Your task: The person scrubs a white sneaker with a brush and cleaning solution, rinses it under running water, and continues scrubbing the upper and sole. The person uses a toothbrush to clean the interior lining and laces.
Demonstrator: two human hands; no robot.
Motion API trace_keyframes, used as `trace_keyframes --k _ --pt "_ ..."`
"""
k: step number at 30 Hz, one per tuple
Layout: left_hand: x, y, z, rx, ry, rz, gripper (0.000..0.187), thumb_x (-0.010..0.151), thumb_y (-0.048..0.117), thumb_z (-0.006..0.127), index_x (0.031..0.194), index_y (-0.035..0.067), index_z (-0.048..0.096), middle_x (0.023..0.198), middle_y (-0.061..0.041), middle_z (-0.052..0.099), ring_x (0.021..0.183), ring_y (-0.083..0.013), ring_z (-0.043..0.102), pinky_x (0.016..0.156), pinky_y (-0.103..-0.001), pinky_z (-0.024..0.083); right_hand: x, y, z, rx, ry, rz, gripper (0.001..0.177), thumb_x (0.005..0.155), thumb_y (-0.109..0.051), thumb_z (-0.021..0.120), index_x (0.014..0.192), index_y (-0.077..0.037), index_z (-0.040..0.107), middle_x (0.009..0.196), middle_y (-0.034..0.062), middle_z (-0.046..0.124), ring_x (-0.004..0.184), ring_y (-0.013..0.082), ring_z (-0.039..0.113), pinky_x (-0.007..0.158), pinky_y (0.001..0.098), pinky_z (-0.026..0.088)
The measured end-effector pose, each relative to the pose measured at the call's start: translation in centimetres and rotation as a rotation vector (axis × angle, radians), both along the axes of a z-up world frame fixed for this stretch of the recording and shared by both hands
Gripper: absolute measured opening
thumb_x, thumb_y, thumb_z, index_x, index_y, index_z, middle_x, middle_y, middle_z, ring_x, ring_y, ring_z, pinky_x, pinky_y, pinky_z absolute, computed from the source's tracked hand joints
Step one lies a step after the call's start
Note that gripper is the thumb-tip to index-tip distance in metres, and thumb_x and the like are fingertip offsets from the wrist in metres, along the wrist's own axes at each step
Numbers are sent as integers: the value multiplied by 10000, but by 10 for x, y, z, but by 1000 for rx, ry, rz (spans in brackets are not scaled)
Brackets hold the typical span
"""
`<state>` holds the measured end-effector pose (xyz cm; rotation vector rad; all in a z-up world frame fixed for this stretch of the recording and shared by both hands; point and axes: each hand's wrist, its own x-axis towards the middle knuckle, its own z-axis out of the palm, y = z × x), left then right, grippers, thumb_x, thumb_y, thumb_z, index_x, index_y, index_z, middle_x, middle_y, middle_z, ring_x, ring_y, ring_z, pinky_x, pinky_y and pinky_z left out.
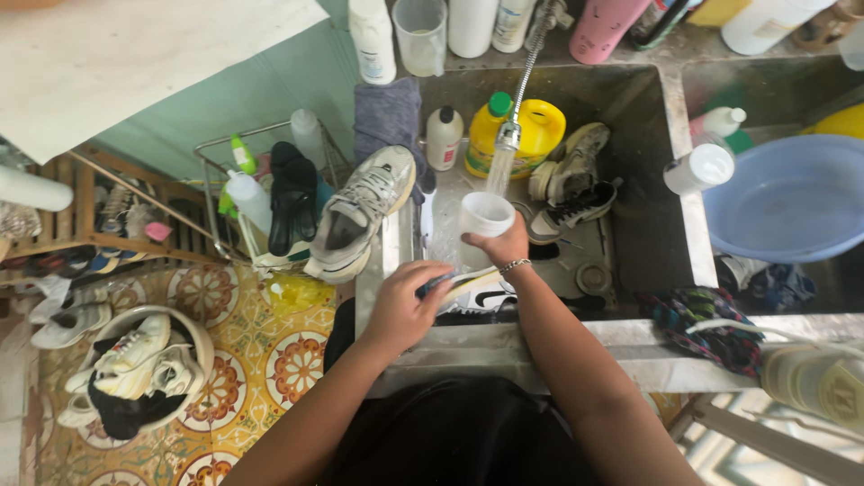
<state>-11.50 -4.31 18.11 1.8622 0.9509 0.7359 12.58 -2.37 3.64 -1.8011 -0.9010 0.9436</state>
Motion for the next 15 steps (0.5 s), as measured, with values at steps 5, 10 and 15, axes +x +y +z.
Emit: trace_keyframes --k 5,10,15 --pt "-41 8 48 347 134 259 118 927 111 736 1035 66 722 1064 -97 690 1051 -275 650 936 -400 515 -3 1 12 -64 -89 -69 870 526 -254 1008 1228 -1 563 1172 127 715 1062 206 693 935 336 546" --pt "-61 30 54 597 286 352 284 863 114 740 1112 -10 685 1177 -179 636 1150 -376 571 1009 -481 438 -5 4 18 -112 25 -193 884 531 -247 975 1253 5 533 1168 127 712 1031 216 709 889 345 583" --pt "-67 56 39 548 465 164 314 882 178 772 1122 -11 699 1121 -116 627 1114 -317 598 1124 -516 408 4 4 17 -107 -27 -130 871 542 -249 989 1245 5 541 1184 131 709 1052 221 707 903 349 576"
